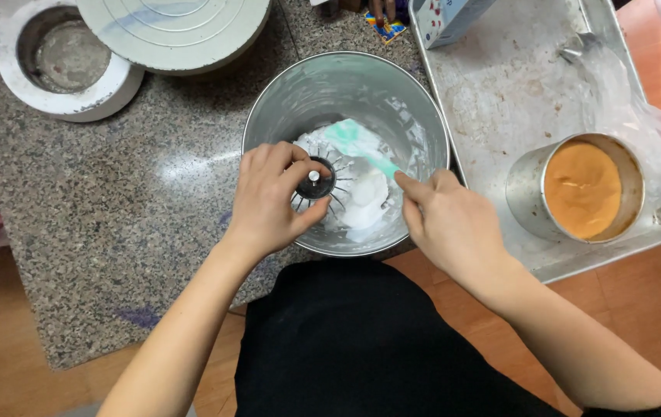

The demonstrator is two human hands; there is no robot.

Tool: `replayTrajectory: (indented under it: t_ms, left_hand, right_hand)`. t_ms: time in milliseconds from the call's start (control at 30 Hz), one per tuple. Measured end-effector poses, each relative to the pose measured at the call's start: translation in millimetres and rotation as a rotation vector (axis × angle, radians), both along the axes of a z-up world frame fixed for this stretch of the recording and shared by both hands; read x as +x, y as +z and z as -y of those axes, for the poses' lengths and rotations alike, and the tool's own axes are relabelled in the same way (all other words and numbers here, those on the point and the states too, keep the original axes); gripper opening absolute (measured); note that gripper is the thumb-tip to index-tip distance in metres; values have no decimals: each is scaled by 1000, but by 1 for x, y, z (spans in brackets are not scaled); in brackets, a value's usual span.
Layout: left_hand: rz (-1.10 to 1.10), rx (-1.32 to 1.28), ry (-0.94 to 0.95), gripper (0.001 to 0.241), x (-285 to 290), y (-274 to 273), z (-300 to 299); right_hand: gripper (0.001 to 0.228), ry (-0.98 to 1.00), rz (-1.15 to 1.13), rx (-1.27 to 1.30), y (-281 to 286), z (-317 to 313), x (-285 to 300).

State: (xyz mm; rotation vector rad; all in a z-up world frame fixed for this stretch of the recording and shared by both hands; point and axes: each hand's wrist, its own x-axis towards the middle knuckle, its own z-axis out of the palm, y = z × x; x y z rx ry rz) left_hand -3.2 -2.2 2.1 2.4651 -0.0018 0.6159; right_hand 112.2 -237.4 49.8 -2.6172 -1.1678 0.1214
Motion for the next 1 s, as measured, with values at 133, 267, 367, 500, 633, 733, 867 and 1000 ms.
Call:
replayTrajectory:
  t_ms: [133, 267, 367, 500, 633, 733, 867, 1000]
  left_hand:
    - [1, -9, 11, 32, 1, 2, 1]
    - [-8, -5, -4, 31, -1, 5, 2]
    - [-12, 18, -27, 31, 0, 6, 3]
    - [-53, 60, -20, 51, 3, 13, 5]
    - [-60, 65, -18, 84, 2, 25, 7]
    - [-69, 41, -22, 91, 2, 23, 11]
    - [-13, -44, -69, 87, 16, 29, 33]
    - [94, -81, -100, 79, 32, 30, 65]
  right_hand:
    - [30, -62, 48, -37, 17, 21, 2]
    - [31, -189, 55, -72, 52, 33, 1]
    - [31, -273, -35, 57, 63, 48, 6]
    - [29, -287, -118, 423, 51, 73, 12]
    - [52, -549, -127, 667, 6, 114, 24]
    - [45, -769, -189, 822, -36, 158, 43]
    - [30, -730, 12, 961, -116, 253, 76]
    - [24, -984, 270, 1019, -173, 330, 108]
